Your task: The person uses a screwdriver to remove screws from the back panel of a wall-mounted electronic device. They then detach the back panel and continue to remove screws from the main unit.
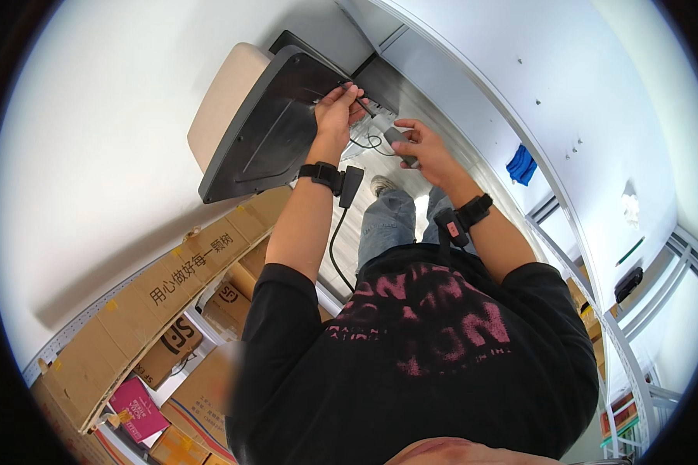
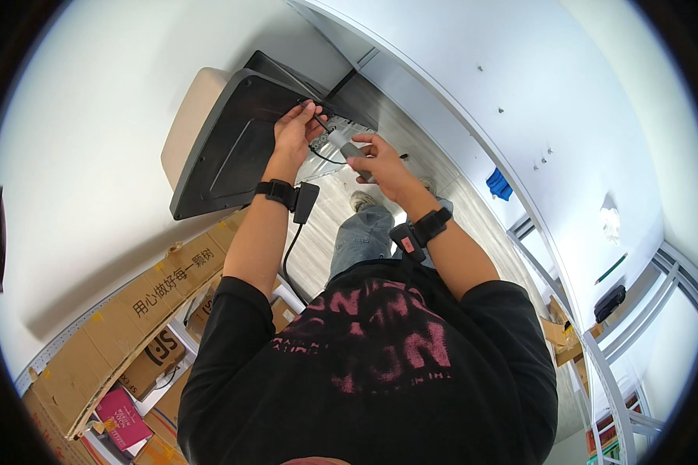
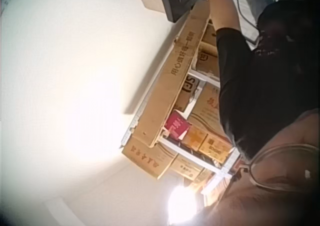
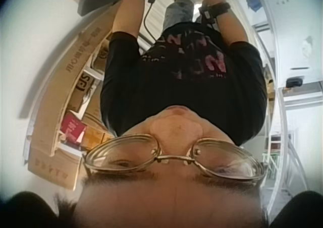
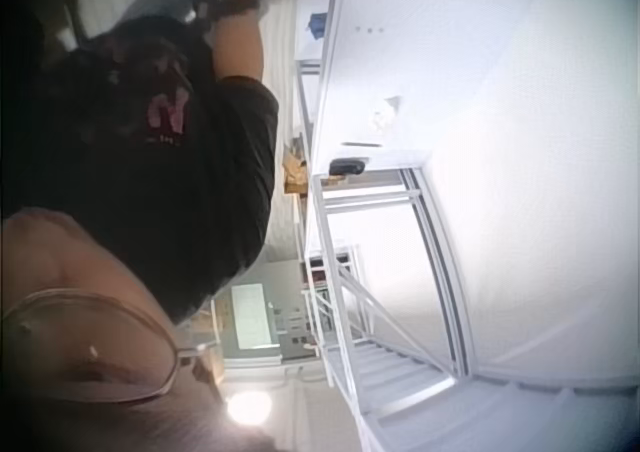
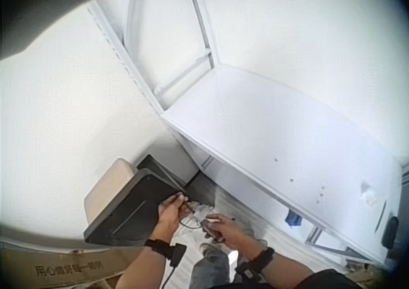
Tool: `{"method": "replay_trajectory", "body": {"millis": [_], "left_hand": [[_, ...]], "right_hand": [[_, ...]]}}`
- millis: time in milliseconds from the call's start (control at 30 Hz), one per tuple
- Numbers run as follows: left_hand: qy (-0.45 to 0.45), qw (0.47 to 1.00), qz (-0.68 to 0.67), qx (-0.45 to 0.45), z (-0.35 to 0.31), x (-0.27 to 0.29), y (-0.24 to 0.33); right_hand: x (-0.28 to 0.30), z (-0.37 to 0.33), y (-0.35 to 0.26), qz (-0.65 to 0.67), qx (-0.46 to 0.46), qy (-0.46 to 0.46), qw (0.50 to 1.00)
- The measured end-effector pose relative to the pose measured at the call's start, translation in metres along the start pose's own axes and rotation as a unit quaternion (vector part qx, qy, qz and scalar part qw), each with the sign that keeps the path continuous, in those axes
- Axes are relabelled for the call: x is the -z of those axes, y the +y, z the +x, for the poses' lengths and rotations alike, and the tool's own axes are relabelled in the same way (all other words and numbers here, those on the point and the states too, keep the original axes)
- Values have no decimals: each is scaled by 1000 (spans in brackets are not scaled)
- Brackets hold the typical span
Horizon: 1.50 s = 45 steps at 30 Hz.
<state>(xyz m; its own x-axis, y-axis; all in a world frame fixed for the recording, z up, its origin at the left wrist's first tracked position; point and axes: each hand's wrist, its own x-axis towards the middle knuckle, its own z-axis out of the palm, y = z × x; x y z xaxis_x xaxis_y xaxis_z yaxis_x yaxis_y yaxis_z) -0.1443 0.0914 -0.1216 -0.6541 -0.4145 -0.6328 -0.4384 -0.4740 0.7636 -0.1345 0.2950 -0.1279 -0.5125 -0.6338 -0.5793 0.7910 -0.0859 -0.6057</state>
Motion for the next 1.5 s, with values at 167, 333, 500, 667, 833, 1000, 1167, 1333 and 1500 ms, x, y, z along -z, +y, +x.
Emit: {"method": "replay_trajectory", "body": {"millis": [167, 333, 500, 667, 833, 1000, 1167, 1333, 1500], "left_hand": [[10, 1000, 17, -4, 2, 1, -2], [5, 1000, 4, -8, 2, 1, -4], [-25, 999, -18, -10, 2, 4, -4], [-44, 999, -30, -12, 0, 6, -3], [-68, 996, -65, 7, 2, 12, -2], [-70, 996, -45, -6, -6, 8, -4], [-78, 996, -25, -35, -16, -4, -6], [-152, 986, -17, -59, -37, -48, -5], [-257, 962, 29, -87, -68, -112, -10]], "right_hand": [[-9, -3, -3, 34, -36, 27, 998], [3, 0, -8, 64, -55, -46, 995], [6, 2, -1, 11, -18, -10, 1000], [4, 0, 0, -9, -4, 2, 1000], [5, -3, 0, -26, 5, 6, 1000], [14, -8, 5, -32, 7, 9, 999], [25, -24, 3, -41, 25, 15, 999], [52, -62, -9, 15, 60, 21, 998], [90, -125, -14, 91, 125, 61, 986]]}}
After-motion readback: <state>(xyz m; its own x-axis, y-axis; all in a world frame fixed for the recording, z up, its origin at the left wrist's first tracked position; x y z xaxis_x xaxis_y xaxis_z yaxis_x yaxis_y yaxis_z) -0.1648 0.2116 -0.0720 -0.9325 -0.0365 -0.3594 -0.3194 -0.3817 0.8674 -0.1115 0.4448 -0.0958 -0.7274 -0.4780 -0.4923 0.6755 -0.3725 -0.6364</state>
